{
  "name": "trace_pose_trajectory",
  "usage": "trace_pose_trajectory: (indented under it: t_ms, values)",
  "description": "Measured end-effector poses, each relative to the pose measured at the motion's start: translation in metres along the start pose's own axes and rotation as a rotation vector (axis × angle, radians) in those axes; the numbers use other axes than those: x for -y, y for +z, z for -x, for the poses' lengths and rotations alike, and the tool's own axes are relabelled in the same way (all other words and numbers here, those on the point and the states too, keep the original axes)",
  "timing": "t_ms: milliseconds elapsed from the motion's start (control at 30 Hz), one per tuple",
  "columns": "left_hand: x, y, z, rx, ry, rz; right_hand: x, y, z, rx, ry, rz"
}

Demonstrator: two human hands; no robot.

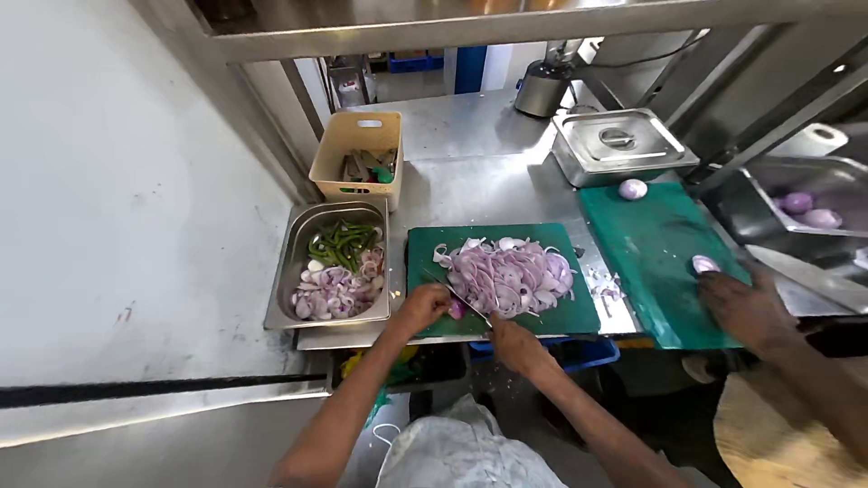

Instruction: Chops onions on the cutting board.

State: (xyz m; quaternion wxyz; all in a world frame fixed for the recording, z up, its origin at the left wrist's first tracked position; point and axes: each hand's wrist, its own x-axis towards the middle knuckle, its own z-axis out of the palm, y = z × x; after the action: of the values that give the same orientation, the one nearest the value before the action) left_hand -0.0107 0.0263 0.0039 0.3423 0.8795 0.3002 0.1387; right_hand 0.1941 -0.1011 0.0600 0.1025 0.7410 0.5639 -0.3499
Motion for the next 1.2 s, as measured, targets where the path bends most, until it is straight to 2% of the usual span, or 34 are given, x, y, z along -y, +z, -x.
trace_pose_trajectory:
  t_ms: [133, 267, 433, 533, 600, 700, 833, 967, 1100, 1200]
  values:
    - [-0.002, -0.002, 0.003, -0.036, 0.021, 0.006, 0.010, -0.033, 0.033, -0.005, -0.016, 0.084]
    - [-0.002, 0.002, 0.007, -0.070, 0.039, 0.023, -0.001, 0.005, -0.001, 0.006, -0.018, -0.003]
    - [-0.001, 0.002, 0.006, -0.078, 0.036, 0.021, 0.009, -0.034, 0.029, 0.008, 0.000, 0.087]
    - [-0.002, 0.005, 0.010, -0.075, 0.032, 0.031, -0.002, 0.000, 0.002, 0.032, -0.018, -0.024]
    - [-0.002, 0.002, 0.005, -0.081, 0.044, 0.026, -0.003, -0.013, 0.001, 0.039, -0.027, -0.008]
    - [0.001, 0.004, 0.007, -0.090, 0.034, 0.012, 0.005, -0.034, 0.025, 0.022, -0.029, 0.043]
    - [0.004, 0.010, 0.010, -0.121, 0.015, 0.026, -0.002, -0.001, -0.005, 0.055, -0.023, -0.033]
    - [0.003, 0.006, 0.010, -0.101, 0.000, 0.011, 0.006, -0.035, 0.016, 0.041, -0.039, 0.038]
    - [0.004, 0.011, 0.012, -0.113, 0.001, 0.014, -0.003, 0.000, -0.012, 0.080, -0.058, -0.029]
    - [0.005, 0.013, 0.013, -0.133, 0.010, 0.013, 0.003, -0.024, 0.003, 0.074, -0.070, 0.023]
